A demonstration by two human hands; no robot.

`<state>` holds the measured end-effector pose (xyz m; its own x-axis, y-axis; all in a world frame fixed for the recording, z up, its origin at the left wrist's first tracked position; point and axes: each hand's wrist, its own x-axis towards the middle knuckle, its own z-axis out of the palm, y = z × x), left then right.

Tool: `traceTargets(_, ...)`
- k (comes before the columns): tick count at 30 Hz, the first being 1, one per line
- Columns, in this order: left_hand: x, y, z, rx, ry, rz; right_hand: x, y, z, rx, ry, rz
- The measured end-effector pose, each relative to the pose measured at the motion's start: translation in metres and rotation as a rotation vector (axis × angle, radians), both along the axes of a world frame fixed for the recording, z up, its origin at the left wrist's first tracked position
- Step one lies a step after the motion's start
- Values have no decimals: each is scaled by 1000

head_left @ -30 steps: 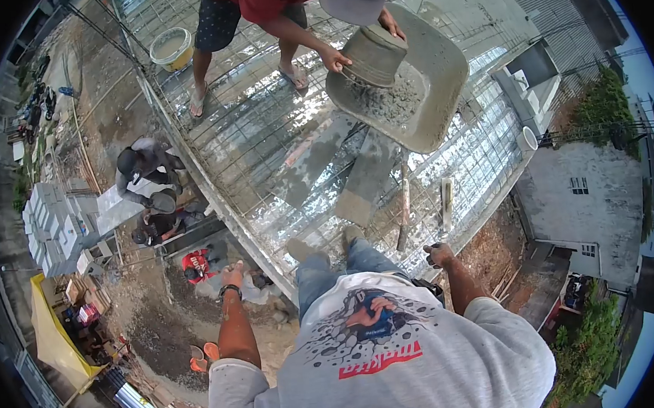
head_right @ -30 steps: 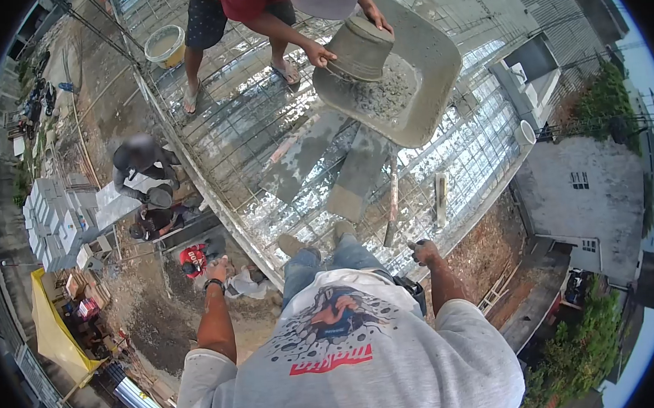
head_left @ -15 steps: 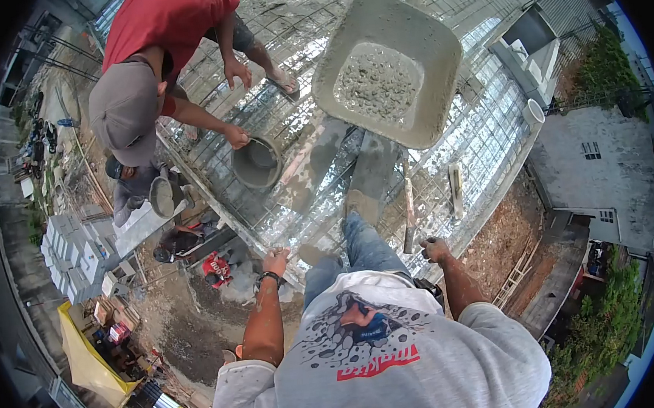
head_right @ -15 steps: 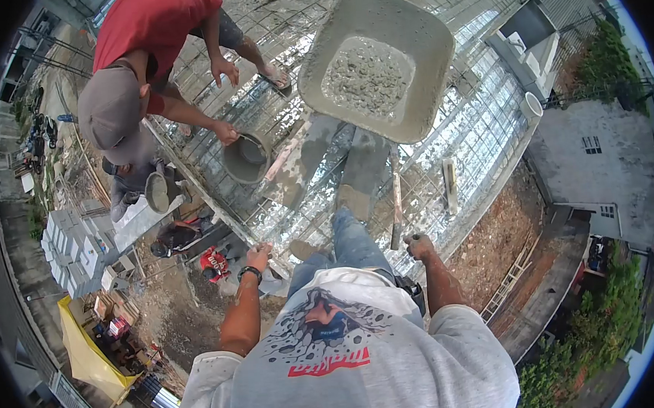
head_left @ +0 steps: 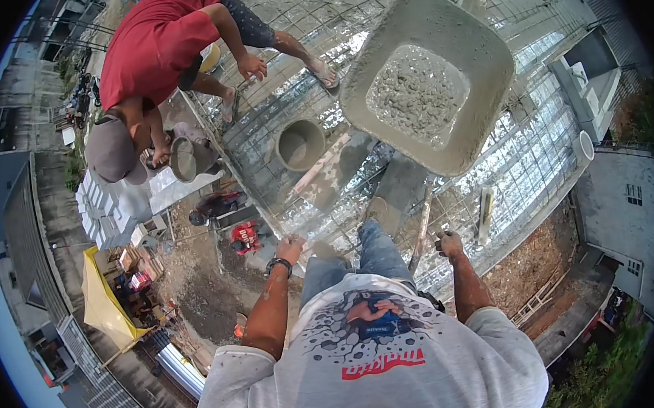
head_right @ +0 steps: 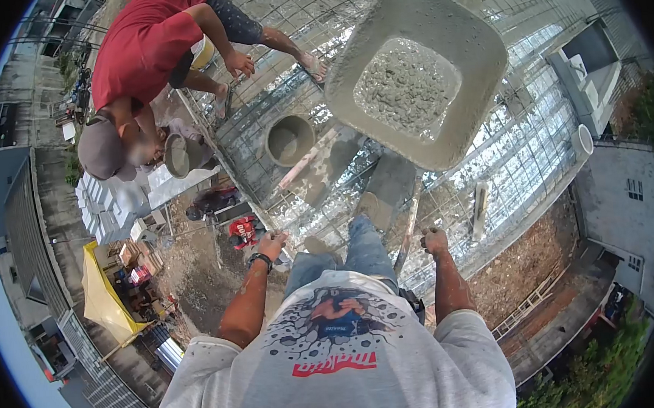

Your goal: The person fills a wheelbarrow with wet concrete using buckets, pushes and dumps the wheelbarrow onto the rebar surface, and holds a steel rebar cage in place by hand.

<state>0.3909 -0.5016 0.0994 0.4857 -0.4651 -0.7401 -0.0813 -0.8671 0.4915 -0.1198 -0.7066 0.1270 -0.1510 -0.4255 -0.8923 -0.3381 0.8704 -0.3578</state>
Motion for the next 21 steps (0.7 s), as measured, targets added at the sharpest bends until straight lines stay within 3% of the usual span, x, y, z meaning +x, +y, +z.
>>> traceTargets(3, -22, -58, 64, -101, 72, 21, -3, -1, -5, -8, 25, 21)
traceTargets(11, -17, -57, 29, -139, 136, -119, 1, 56, -10, -53, 62, -27)
traceTargets(14, 7, -27, -10, -147, 68, -162, 20, 89, 9, -9, 72, -23)
traceTargets(15, 11, -23, 4, -81, 76, -185, 23, 103, 8, -5, 102, -1)
traceTargets(18, 39, 14, -27, -46, -51, -254, 12, 158, -50, -99, 202, 85)
traceTargets(21, 58, 42, -31, -55, -84, -258, 55, 171, -4, -75, 152, 47)
